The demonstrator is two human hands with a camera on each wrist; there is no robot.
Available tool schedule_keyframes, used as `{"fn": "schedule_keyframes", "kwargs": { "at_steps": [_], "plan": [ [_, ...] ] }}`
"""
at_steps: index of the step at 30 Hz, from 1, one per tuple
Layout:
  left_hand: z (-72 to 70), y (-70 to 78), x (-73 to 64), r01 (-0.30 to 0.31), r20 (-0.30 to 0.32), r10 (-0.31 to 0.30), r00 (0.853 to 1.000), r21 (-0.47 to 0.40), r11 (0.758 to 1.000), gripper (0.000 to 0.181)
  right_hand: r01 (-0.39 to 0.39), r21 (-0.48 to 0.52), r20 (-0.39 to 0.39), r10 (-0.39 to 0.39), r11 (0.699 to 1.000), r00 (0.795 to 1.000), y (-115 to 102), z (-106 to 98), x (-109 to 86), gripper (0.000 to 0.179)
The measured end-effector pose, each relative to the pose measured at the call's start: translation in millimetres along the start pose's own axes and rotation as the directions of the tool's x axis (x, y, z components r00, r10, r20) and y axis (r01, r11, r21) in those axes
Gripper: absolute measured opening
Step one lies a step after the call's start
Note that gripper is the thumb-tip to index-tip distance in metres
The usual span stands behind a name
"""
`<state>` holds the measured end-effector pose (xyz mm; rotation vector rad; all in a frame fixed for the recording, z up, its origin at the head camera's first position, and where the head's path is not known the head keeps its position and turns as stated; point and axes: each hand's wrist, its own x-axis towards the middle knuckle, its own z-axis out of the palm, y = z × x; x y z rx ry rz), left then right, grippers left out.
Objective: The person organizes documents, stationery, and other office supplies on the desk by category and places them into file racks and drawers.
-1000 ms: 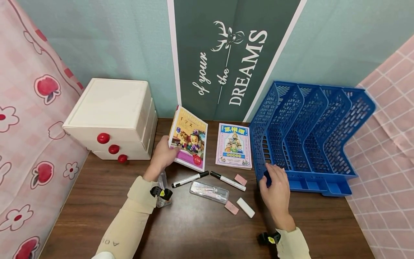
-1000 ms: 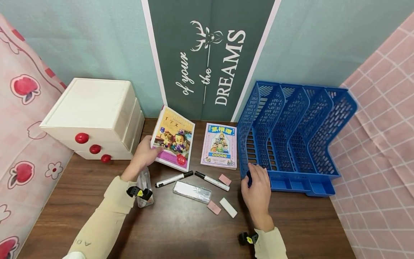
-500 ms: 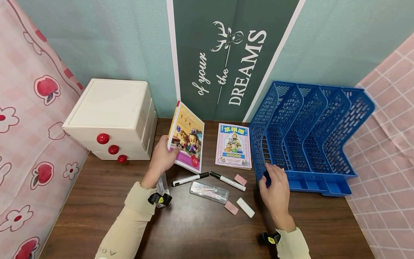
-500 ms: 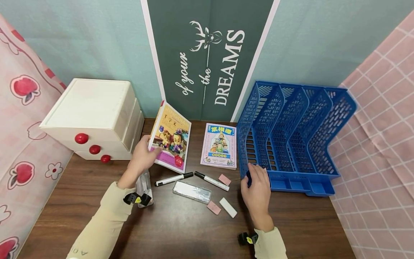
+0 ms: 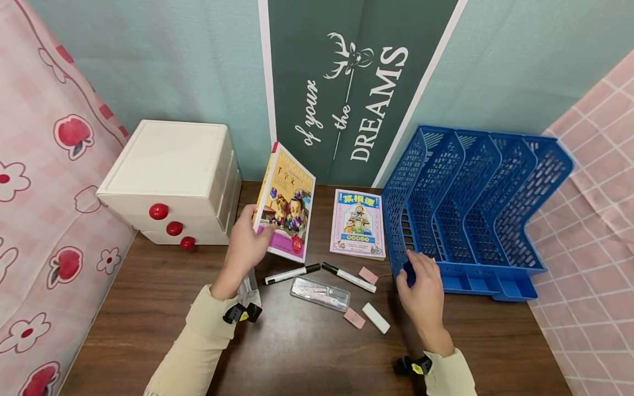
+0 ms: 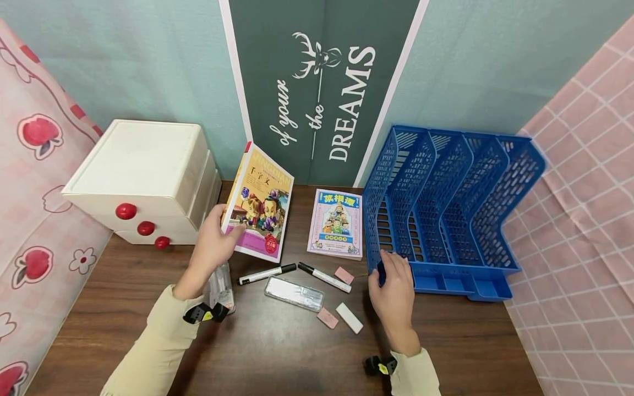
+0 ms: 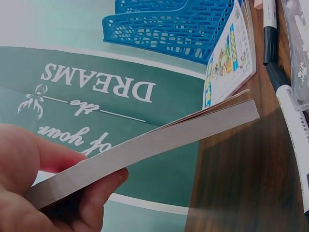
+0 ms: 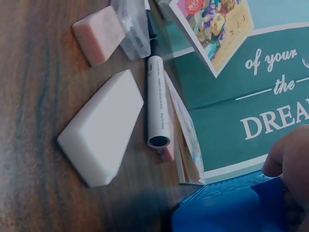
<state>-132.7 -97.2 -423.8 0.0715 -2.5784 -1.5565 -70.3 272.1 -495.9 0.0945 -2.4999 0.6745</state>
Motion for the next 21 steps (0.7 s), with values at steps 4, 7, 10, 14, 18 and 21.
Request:
{"fn": "schedule_keyframes", "kwargs": {
  "at_steps": [4,7,10,14,18,21],
  "plan": [
    [-2.2,3.2,-5.1,-0.028,-0.016,0.028,0.999,0.007,1.0,0.046,-0.027,0.016,0.013,0.027,1.0,1.0,-2,-2,1.2,0.043],
    [-2.6,4.9,-9.1,-0.056,-0.025,0.057,0.998,0.018,0.998,0.046,-0.064,0.04,0.018,0.063,0.997,0.998,-6,-3,2.0,0.041],
    [-1.6,6.2,-13.7,-0.088,-0.047,0.089,0.995,0.041,0.995,0.045,-0.094,0.083,-0.001,0.095,0.992,0.995,-11,-5,3.8,0.04],
    [0.9,8.8,-20.4,-0.151,-0.1,0.158,0.982,0.071,0.986,0.045,-0.092,0.145,-0.055,0.1,0.985,0.993,-21,-8,9.5,0.04],
    [4.0,11.0,-25.5,-0.199,-0.143,0.208,0.968,0.076,0.977,0.043,-0.1,0.199,-0.051,0.112,0.975,0.992,-37,-11,16.2,0.042],
    [6.0,12.1,-28.7,-0.196,-0.143,0.203,0.969,0.061,0.979,0.042,-0.135,0.26,0.011,0.137,0.956,0.991,-48,-11,20.7,0.042]
  ]
}}
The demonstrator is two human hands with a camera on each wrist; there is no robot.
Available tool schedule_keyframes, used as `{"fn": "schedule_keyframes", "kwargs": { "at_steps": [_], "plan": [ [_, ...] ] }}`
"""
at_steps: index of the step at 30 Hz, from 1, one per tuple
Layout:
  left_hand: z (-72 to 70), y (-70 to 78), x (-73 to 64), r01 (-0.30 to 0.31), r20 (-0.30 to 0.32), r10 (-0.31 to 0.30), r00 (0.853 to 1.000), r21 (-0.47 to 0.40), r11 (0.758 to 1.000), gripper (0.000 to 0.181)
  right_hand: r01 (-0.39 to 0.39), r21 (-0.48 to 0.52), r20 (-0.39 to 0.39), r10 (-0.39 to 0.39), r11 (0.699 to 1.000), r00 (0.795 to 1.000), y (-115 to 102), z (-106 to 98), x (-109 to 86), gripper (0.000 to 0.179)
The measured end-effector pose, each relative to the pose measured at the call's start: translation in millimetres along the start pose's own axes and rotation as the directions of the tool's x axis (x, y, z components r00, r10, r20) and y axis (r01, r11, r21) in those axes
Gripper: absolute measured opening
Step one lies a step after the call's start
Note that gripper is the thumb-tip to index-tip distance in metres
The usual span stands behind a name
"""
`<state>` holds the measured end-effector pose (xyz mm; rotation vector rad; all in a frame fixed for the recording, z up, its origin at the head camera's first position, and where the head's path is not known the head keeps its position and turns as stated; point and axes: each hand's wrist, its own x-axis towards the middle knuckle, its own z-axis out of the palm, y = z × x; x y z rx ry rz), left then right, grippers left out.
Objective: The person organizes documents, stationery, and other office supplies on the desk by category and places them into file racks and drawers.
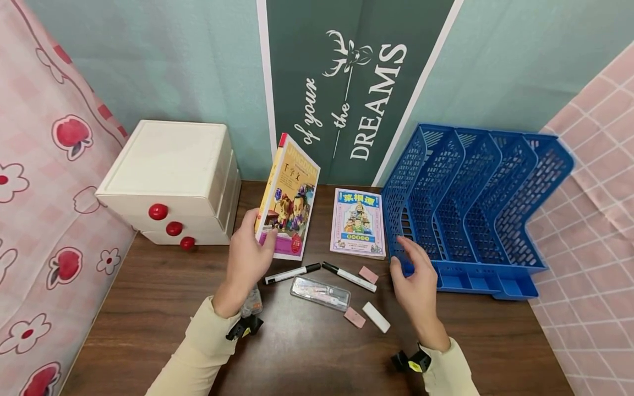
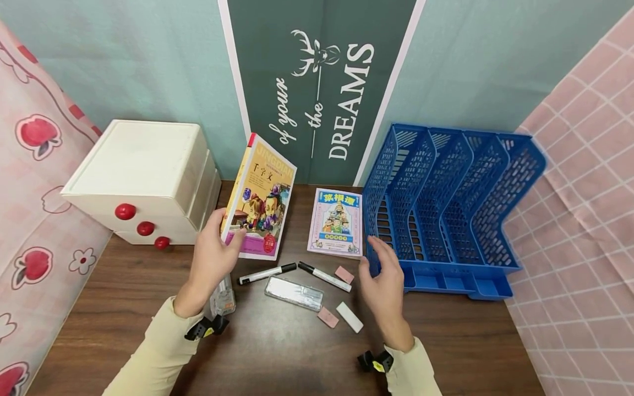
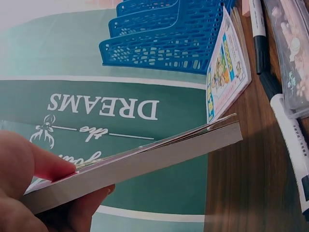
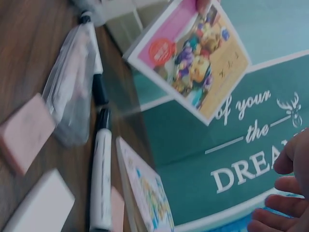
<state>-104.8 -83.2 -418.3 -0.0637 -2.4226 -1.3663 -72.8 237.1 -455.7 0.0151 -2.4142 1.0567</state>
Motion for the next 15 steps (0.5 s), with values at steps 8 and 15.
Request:
{"fn": "schedule_keyframes", "kwargs": {
  "at_steps": [8,15],
  "plan": [
    [2.7,3.9,-10.3,-0.037,-0.016,0.037,0.999,0.011,0.999,0.043,-0.128,0.252,0.235,0.067,0.959,0.97,-20,8,13.8,0.041],
    [13.5,9.9,-20.2,-0.115,-0.027,0.116,0.993,0.029,0.993,0.043,-0.234,0.441,0.439,0.019,0.866,0.898,-45,14,20.5,0.044]
  ]
}}
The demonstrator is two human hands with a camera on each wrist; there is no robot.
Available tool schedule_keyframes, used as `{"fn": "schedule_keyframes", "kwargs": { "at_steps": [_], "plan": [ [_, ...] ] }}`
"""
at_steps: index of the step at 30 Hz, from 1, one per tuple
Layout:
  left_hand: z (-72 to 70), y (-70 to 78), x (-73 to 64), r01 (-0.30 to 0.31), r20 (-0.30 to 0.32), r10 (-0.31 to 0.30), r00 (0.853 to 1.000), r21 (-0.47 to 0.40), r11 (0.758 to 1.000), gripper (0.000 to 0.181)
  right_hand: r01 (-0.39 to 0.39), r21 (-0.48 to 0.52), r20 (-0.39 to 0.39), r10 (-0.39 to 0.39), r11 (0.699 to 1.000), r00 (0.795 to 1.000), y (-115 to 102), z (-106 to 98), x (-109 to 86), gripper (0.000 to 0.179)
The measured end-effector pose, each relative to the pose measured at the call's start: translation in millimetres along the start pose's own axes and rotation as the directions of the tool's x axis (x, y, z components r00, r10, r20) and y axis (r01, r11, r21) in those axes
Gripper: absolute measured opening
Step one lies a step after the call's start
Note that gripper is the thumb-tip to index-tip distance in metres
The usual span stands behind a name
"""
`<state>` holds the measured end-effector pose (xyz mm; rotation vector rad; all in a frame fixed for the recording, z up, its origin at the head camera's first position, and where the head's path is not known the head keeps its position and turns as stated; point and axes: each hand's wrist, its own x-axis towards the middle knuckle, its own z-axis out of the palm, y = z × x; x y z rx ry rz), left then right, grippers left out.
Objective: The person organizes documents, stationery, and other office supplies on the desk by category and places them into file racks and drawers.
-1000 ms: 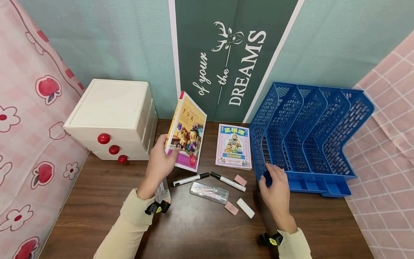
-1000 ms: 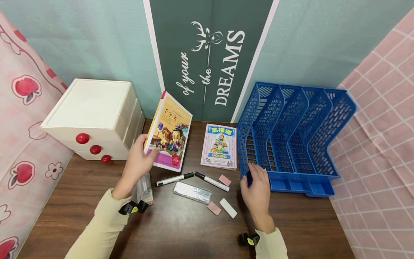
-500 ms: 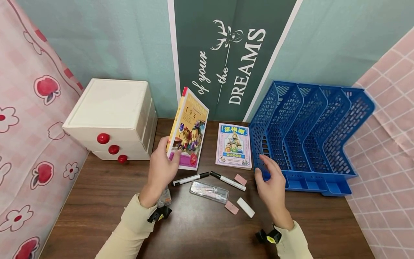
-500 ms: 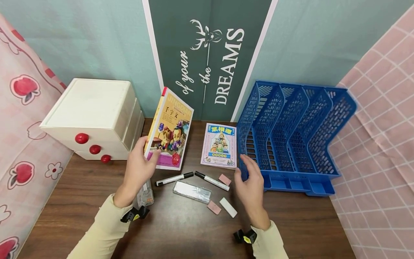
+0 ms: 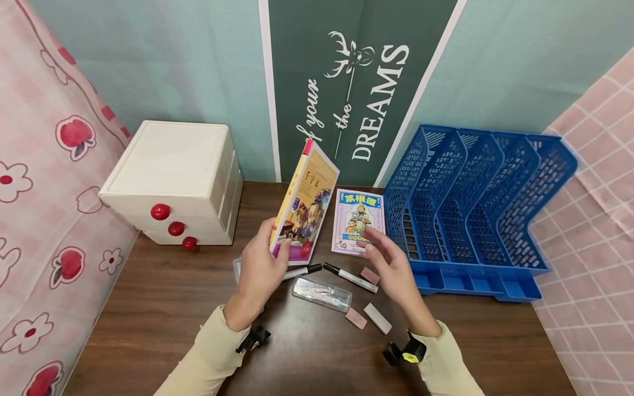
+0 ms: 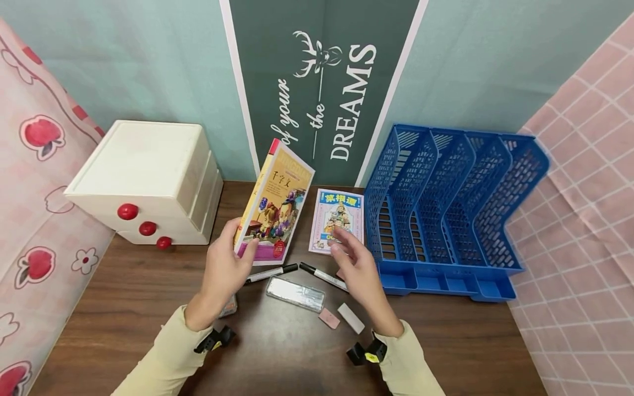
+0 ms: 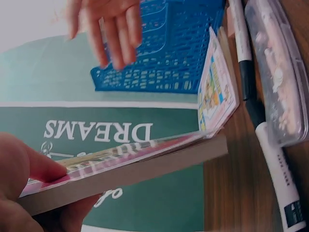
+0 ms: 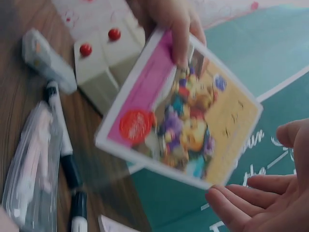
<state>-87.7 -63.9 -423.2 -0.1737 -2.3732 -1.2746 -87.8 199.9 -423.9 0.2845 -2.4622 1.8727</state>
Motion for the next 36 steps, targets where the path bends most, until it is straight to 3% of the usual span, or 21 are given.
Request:
{"fn": "schedule_keyframes", "kwargs": {
  "at_steps": [4,10,14,19,25,29,33,36],
  "plan": [
    [6.5,4.8,-5.3,-0.035,0.003,0.035,0.999,0.003,0.999,0.043,0.024,0.071,0.088,-0.03,0.997,0.996,-8,8,3.1,0.046],
    [15.4,8.6,-14.3,-0.126,-0.012,0.127,0.992,0.047,0.991,0.042,0.017,0.158,0.159,-0.043,0.987,0.986,-19,15,8.8,0.051],
    [20.9,11.8,-19.9,-0.193,-0.008,0.194,0.981,0.066,0.979,0.04,-0.044,0.196,0.196,0.005,0.98,0.981,-23,18,9.6,0.056],
    [27.7,16.5,-28.5,-0.289,0.025,0.288,0.957,0.081,0.954,0.04,-0.09,0.333,0.228,0.012,0.939,0.974,-24,21,8.9,0.067],
    [37.4,20.3,-41.2,-0.385,0.04,0.383,0.923,0.138,0.913,0.039,-0.116,0.413,0.228,0.02,0.903,0.973,-25,22,4.9,0.086],
    [40.4,22.5,-45.9,-0.387,0.052,0.384,0.922,0.173,0.906,0.039,-0.116,0.433,0.193,0.034,0.894,0.981,-26,23,3.1,0.095],
    [40.2,25.6,-47.9,-0.396,0.106,0.383,0.918,0.17,0.902,0.042,-0.092,0.473,0.148,0.024,0.876,0.989,-27,23,2.4,0.091],
    [39.6,27.7,-49.8,-0.424,0.141,0.404,0.904,0.168,0.89,0.051,-0.083,0.487,0.117,0.029,0.87,0.993,-29,24,0.8,0.082]
  ]
}}
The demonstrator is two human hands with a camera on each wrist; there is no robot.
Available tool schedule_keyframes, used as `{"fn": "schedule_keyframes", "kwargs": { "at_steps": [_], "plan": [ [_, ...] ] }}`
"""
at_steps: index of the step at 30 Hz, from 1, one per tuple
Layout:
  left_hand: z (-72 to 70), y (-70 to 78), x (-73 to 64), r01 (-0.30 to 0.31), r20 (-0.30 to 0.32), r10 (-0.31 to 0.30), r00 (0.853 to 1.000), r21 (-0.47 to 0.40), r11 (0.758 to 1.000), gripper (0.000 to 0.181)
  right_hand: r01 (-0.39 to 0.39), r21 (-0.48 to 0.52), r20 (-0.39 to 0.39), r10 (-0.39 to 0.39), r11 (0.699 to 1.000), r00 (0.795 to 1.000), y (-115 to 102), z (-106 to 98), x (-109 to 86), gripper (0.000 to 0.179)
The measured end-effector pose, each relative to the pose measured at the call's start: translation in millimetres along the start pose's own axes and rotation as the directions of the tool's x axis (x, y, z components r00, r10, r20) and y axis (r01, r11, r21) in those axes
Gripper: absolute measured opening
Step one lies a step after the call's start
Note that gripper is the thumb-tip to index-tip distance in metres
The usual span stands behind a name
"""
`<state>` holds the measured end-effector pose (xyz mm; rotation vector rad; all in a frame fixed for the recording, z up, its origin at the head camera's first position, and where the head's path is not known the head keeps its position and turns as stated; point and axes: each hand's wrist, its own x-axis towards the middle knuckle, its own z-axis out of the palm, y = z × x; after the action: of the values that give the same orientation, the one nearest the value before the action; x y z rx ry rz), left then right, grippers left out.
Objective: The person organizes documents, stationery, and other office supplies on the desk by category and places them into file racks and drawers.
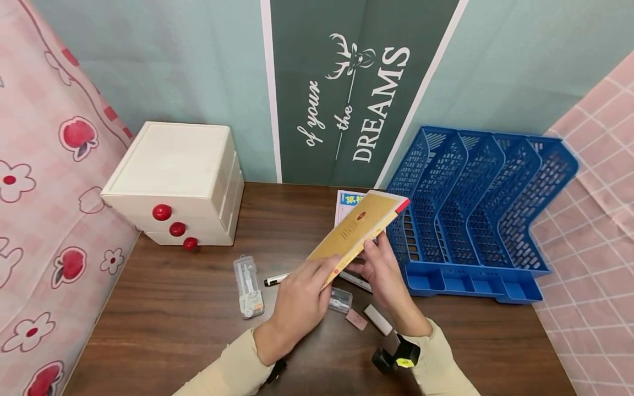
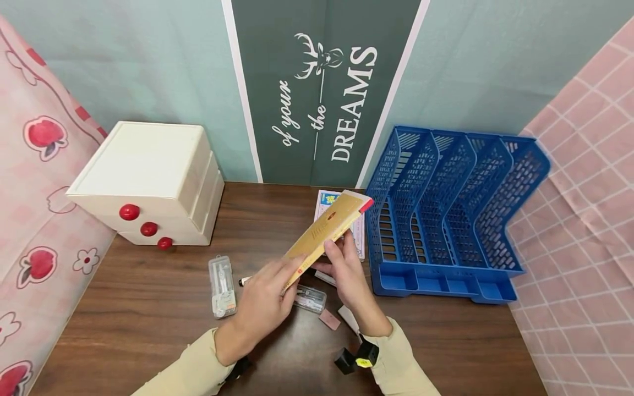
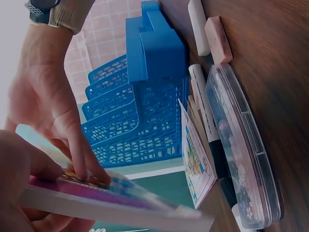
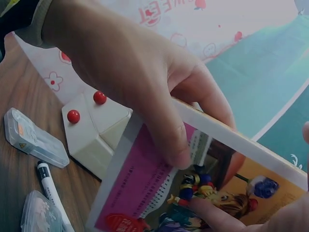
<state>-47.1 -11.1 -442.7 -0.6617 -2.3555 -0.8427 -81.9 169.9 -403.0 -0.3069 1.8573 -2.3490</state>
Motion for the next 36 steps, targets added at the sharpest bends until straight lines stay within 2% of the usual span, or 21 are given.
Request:
{"fn": "schedule_keyframes", "kwargs": {
  "at_steps": [4,9,13,17,22,25,31,36],
  "plan": [
    [0.4,2.3,-2.8,-0.05,0.027,0.049,0.998,0.024,0.998,0.063,-0.032,0.013,-0.096,0.033,0.999,0.995,-3,4,-2.9,0.072],
    [2.6,4.2,-6.1,-0.075,0.082,0.073,0.994,0.022,0.997,0.069,-0.074,0.025,-0.246,0.078,0.997,0.966,-5,6,-2.4,0.061],
    [4.2,4.0,-6.7,-0.084,0.107,0.082,0.991,0.013,0.996,0.071,-0.101,0.031,-0.3,0.106,0.994,0.948,-5,5,-0.7,0.055],
    [6.2,3.6,-7.4,-0.092,0.122,0.091,0.988,0.002,0.996,0.073,-0.135,0.036,-0.321,0.139,0.99,0.937,-5,3,0.4,0.054],
    [8.2,4.6,-8.6,-0.09,0.155,0.091,0.984,-0.015,0.996,0.072,-0.132,0.032,-0.32,0.135,0.991,0.938,-4,0,1.0,0.053],
    [9.1,5.4,-8.3,-0.101,0.182,0.102,0.978,-0.017,0.995,0.074,-0.107,-0.004,-0.322,0.1,0.994,0.942,-6,-1,1.0,0.051],
    [9.9,5.8,-7.4,-0.13,0.22,0.142,0.965,-0.066,0.989,0.078,-0.07,-0.161,-0.334,0.013,0.984,0.943,-14,-9,-1.4,0.045],
    [9.4,4.2,-6.5,-0.071,0.239,0.105,0.965,-0.147,0.987,0.064,-0.039,-0.208,-0.343,-0.036,0.977,0.939,-28,-21,-6.7,0.047]
  ]
}}
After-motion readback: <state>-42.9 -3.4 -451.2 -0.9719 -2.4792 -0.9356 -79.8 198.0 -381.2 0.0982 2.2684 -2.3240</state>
